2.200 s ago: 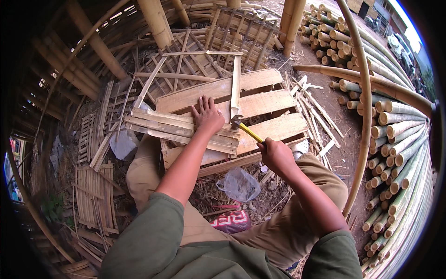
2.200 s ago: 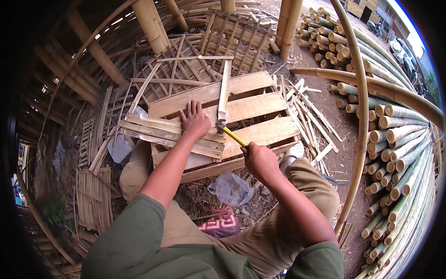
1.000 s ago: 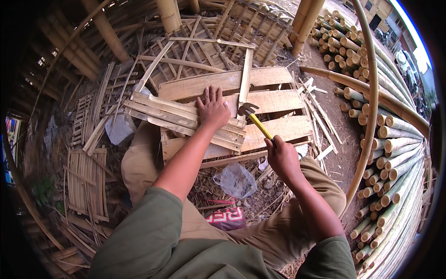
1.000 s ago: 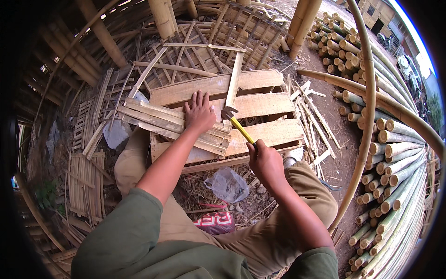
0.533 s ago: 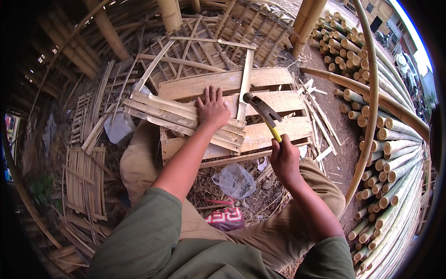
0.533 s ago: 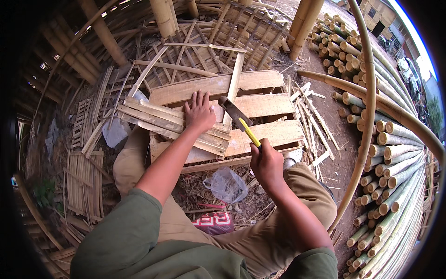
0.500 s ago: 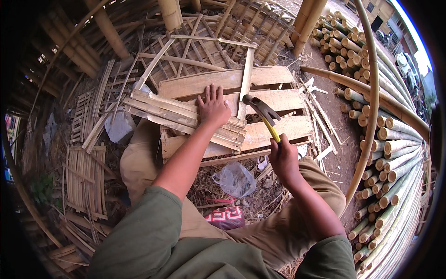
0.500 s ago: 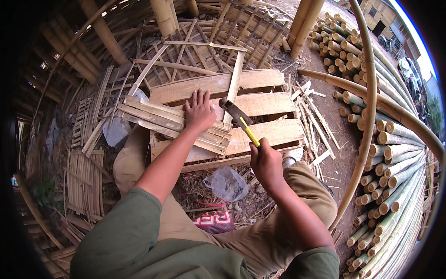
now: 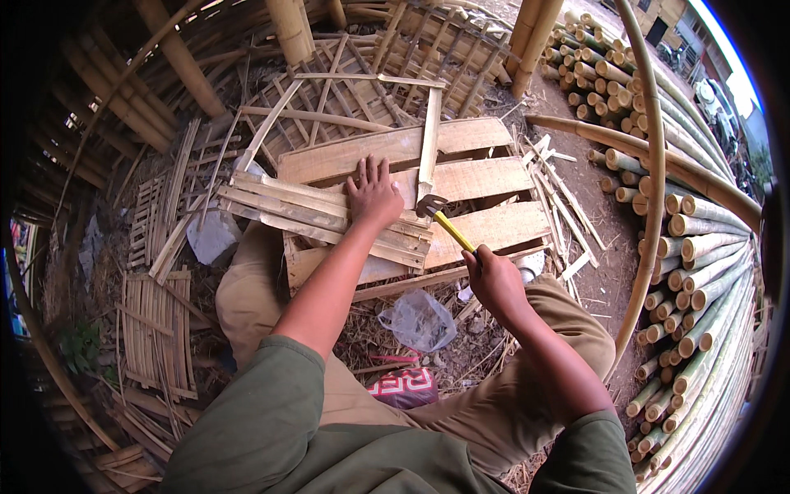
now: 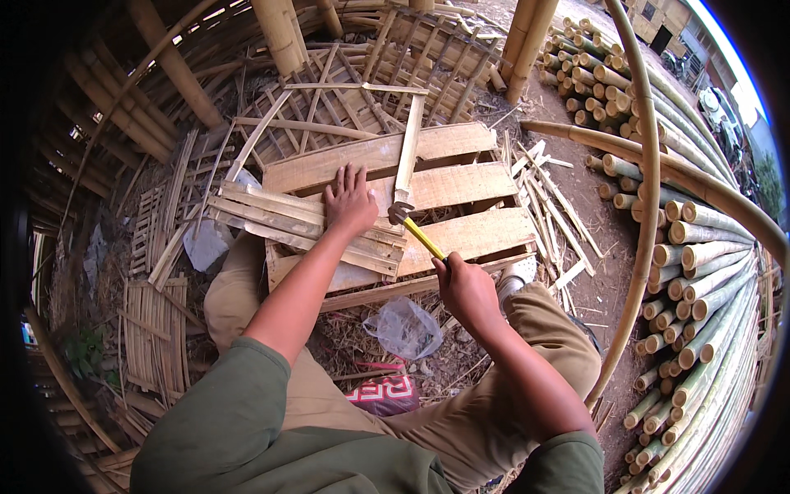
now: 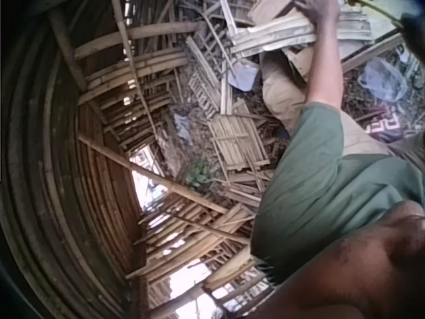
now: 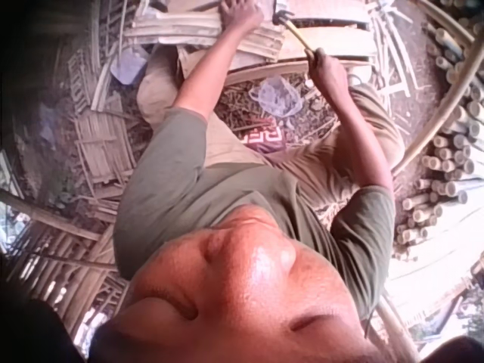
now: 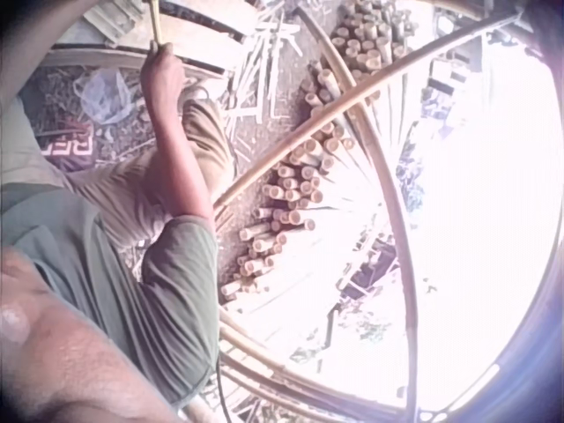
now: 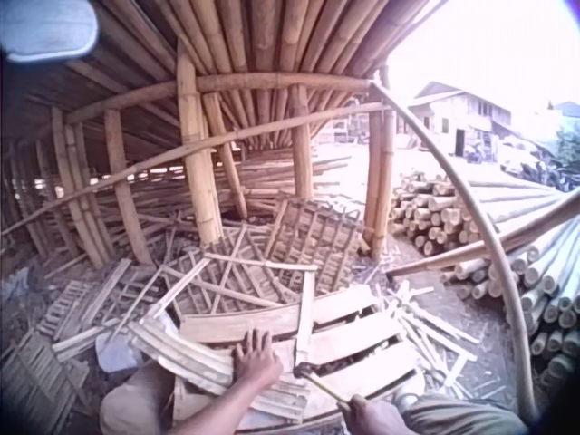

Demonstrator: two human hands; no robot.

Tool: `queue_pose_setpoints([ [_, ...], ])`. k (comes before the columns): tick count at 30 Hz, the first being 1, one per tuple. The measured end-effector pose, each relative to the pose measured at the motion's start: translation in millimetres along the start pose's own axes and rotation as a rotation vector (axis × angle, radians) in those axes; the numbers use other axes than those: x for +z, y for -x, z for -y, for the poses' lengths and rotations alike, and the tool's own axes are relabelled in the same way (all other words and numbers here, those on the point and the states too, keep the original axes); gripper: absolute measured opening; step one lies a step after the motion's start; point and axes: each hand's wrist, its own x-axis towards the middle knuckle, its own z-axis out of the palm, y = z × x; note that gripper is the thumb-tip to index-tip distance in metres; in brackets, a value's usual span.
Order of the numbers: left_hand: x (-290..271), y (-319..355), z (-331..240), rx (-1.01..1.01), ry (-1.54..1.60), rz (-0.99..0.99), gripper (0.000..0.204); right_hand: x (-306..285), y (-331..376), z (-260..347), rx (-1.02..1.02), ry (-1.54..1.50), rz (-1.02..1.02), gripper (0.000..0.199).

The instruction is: The person aligns bamboo strips onto a wooden frame and secures them in place by hammering nails with a hammer.

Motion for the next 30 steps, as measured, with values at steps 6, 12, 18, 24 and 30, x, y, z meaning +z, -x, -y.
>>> queue_pose_setpoints([
  [6, -5, -1, 0, -0.024, 0.011, 0.04, 0.063, -12, -2, 9, -0.148, -0.339, -0.37, 0.019],
  [12, -4, -2, -4, 0.01, 0.035, 0.004, 0.063, 7, 4, -10, 0.004, 0.0, 0.037, 0.036],
  [18, -4, 0, -1, 0.008, 0.035, 0.022, 0.062, -4, 0, 0, 0.021, -0.043, -0.013, 0.036],
  [24, -6, -6, 2, -0.014, 0.026, 0.071, 0.061, 2, 1, 3, -0.037, -0.041, 0.004, 0.034],
  [30, -19, -15, 15, 0.005, 0.135, 0.131, 0.053, 6, -3, -1, -0.013, -0.035, 0.032, 0.035],
])
